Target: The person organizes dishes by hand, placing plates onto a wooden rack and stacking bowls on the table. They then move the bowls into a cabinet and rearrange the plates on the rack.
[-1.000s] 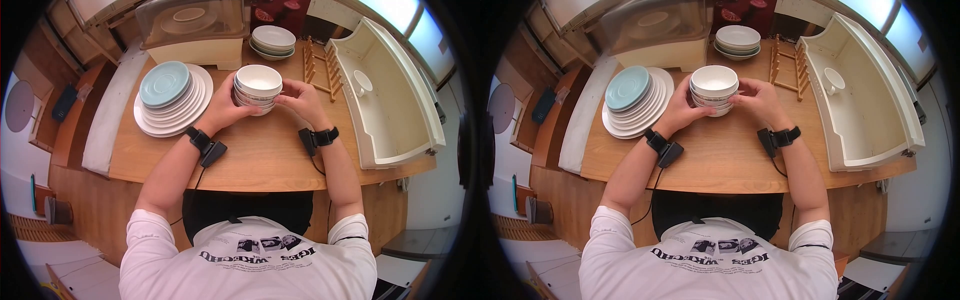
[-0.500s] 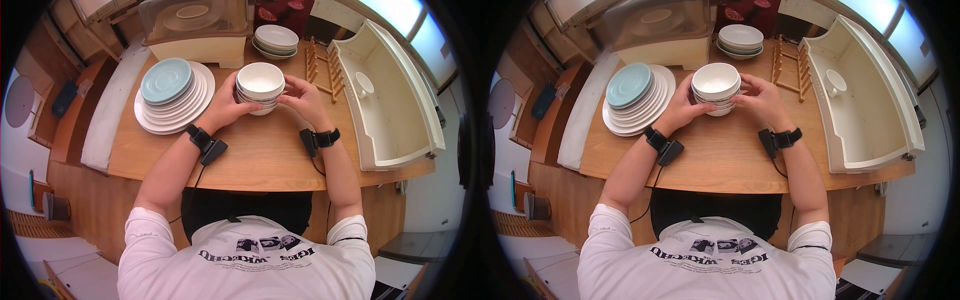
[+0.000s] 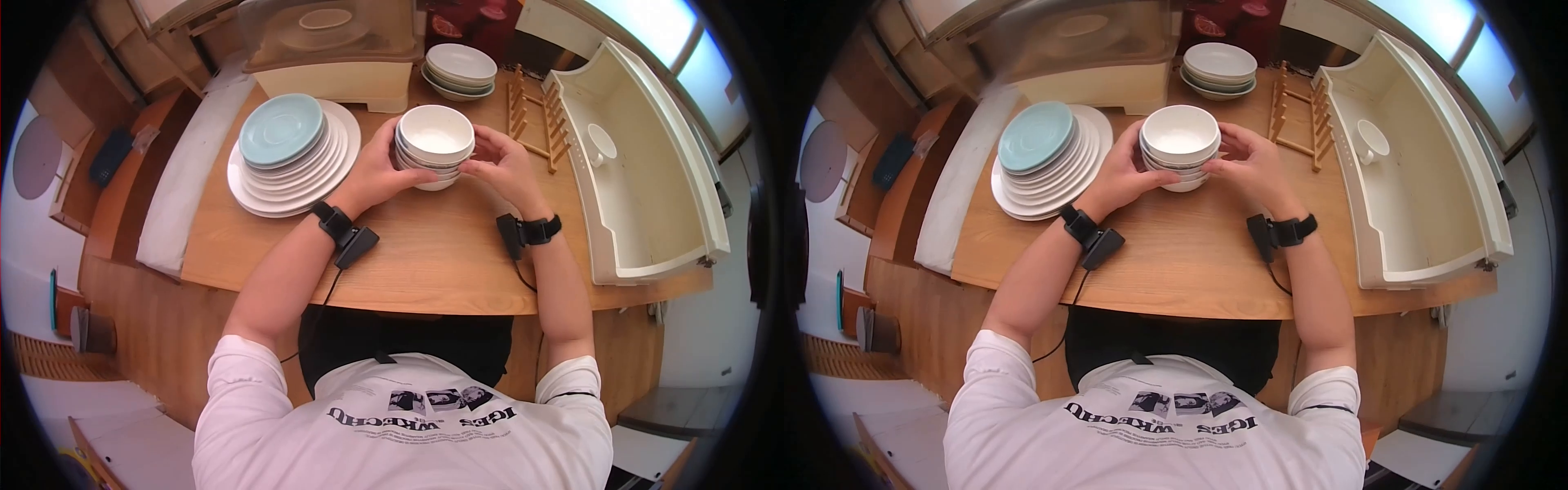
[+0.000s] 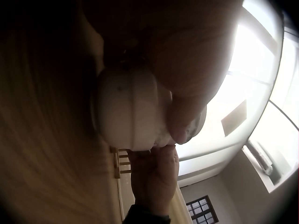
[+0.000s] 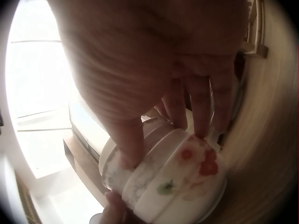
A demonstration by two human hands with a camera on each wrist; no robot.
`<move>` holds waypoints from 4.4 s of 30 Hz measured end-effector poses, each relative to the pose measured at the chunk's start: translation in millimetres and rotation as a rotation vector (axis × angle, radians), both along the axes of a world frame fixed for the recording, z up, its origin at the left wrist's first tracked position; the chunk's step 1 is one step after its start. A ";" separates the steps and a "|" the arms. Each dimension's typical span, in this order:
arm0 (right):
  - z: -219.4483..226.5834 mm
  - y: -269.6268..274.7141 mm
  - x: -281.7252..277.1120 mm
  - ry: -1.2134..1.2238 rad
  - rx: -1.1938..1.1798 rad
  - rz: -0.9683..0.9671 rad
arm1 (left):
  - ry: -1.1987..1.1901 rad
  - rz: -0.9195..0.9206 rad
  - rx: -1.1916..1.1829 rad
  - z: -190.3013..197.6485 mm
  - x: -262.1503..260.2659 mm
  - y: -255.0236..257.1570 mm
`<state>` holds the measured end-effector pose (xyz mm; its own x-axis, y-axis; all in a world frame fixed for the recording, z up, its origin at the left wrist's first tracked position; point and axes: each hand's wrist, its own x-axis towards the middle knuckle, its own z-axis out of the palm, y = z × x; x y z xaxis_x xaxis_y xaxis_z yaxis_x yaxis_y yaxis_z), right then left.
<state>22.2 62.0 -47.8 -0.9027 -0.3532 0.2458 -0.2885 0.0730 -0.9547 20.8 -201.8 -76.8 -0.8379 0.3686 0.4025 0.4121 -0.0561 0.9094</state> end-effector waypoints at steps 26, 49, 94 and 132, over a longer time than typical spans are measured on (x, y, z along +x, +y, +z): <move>-3.0 7.3 -3.6 0.058 0.062 -0.003 | 0.020 0.075 -0.120 14.9 9.6 5.3; -2.8 5.2 -4.3 -0.077 0.032 0.082 | 0.117 0.127 -0.128 2.6 7.5 8.1; 79.2 -30.7 -13.7 -0.340 0.518 -0.252 | 0.051 0.104 -0.049 10.1 14.6 3.7; 8.2 3.5 -42.0 -0.577 -0.100 -0.498 | 0.210 0.394 -0.161 7.0 10.9 -1.5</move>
<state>-19.9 65.5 -39.6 -0.9442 0.1277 -0.3036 0.3022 -0.0305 -0.9527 31.7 -203.3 -69.8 -0.8329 0.1109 0.5422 0.5499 0.2761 0.7882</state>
